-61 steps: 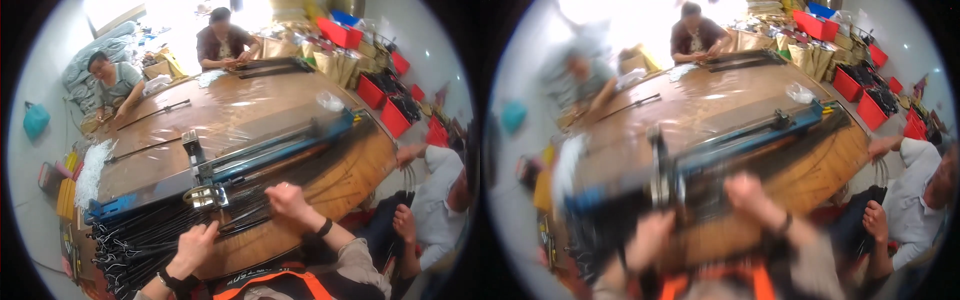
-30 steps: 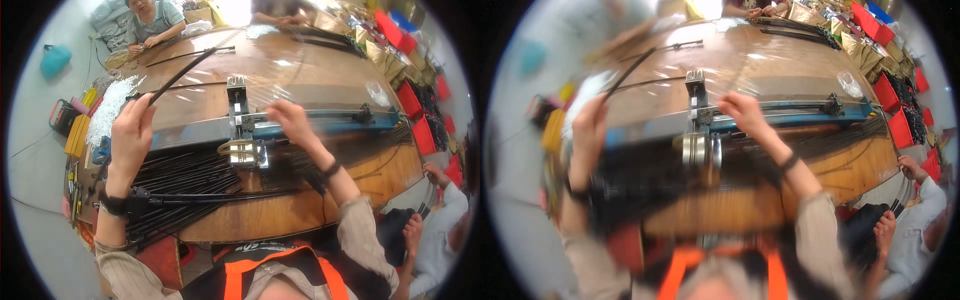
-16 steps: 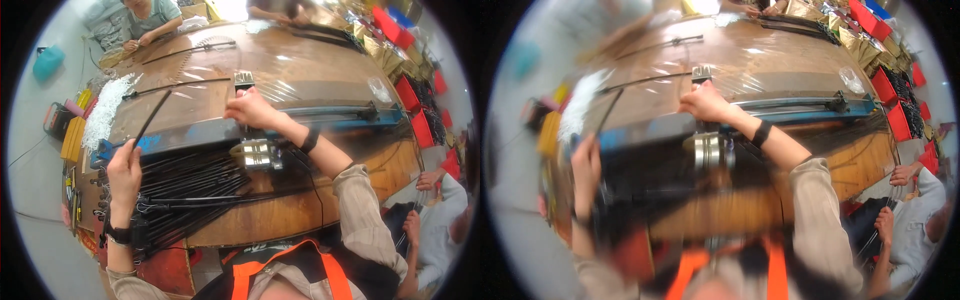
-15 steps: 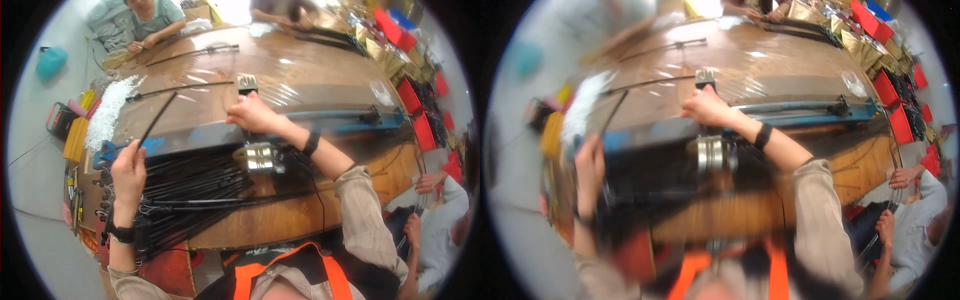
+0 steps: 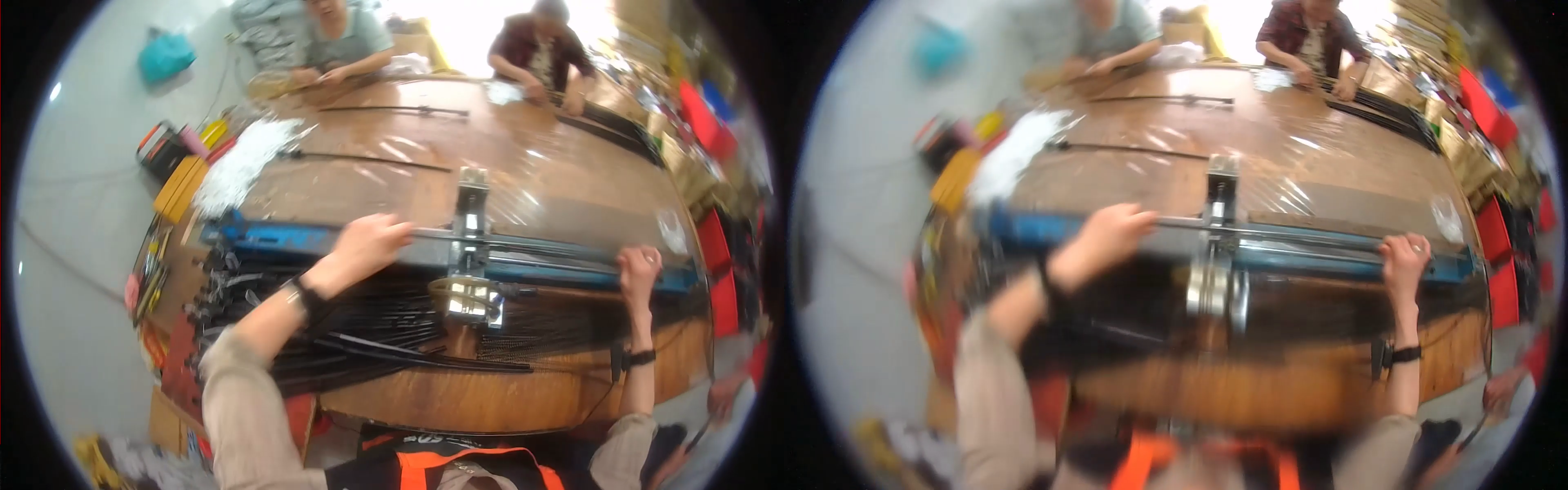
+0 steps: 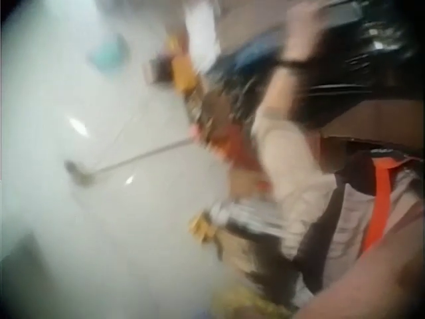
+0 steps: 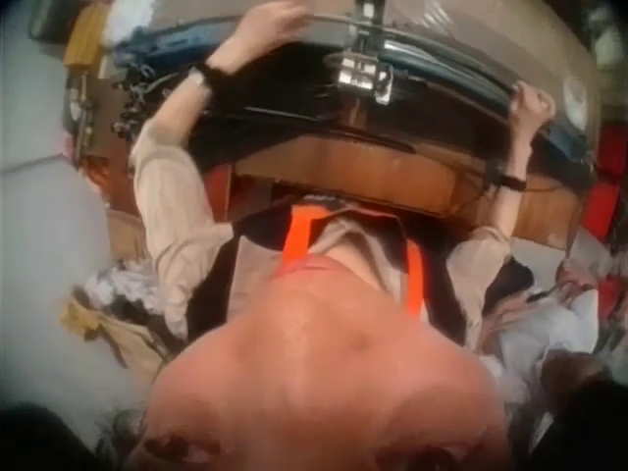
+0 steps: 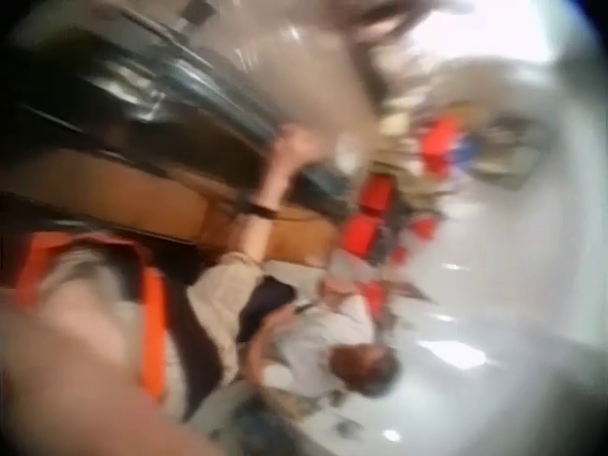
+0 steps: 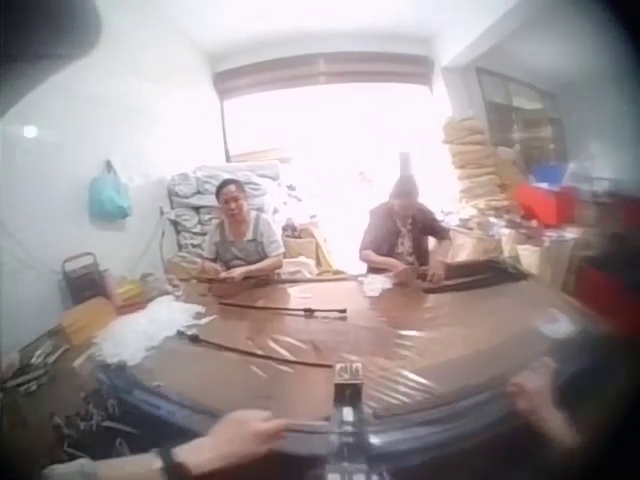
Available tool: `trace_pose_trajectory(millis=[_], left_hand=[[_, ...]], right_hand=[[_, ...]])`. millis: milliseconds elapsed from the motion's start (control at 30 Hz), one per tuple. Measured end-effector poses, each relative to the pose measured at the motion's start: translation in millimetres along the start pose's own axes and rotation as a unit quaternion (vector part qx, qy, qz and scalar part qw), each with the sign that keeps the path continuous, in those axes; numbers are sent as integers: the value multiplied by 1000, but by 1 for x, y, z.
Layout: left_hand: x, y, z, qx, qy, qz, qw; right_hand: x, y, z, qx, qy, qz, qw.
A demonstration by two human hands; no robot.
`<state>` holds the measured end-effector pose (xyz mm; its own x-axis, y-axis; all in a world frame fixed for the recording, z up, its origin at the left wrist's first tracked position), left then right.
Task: Position and process long metal rods using a manual sliding machine at a workbench.
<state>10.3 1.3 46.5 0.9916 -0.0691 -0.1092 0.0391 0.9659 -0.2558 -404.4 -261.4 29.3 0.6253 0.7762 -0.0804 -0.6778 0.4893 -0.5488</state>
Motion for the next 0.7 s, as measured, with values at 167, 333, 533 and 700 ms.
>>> trace_pose_trajectory(millis=[167,333,533,700], left_hand=[[0,-43,-35,-1,44,-4,999],[4,-39,-38,2,75,37,996],[-8,-28,-38,-71,94,49,992],[-13,-30,-39,-131,72,16,989]], right_hand=[[-28,13,-20,5,-36,-12,999],[-27,14,-30,-13,-66,-39,997],[-21,17,-30,-27,-63,-37,997],[-29,32,-20,-1,-61,-72,996]])
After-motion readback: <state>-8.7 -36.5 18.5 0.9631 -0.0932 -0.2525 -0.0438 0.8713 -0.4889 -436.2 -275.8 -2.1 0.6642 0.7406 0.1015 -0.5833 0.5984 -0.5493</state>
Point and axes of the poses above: each hand's wrist, its own y-axis away from the middle knuckle, its own z-axis out of the back of the hand, x = y × z, the point moved 5 cm from there along -y, towards the middle knuckle, and after that the axes turned 10 degrees about x, right-handed, at the moved point
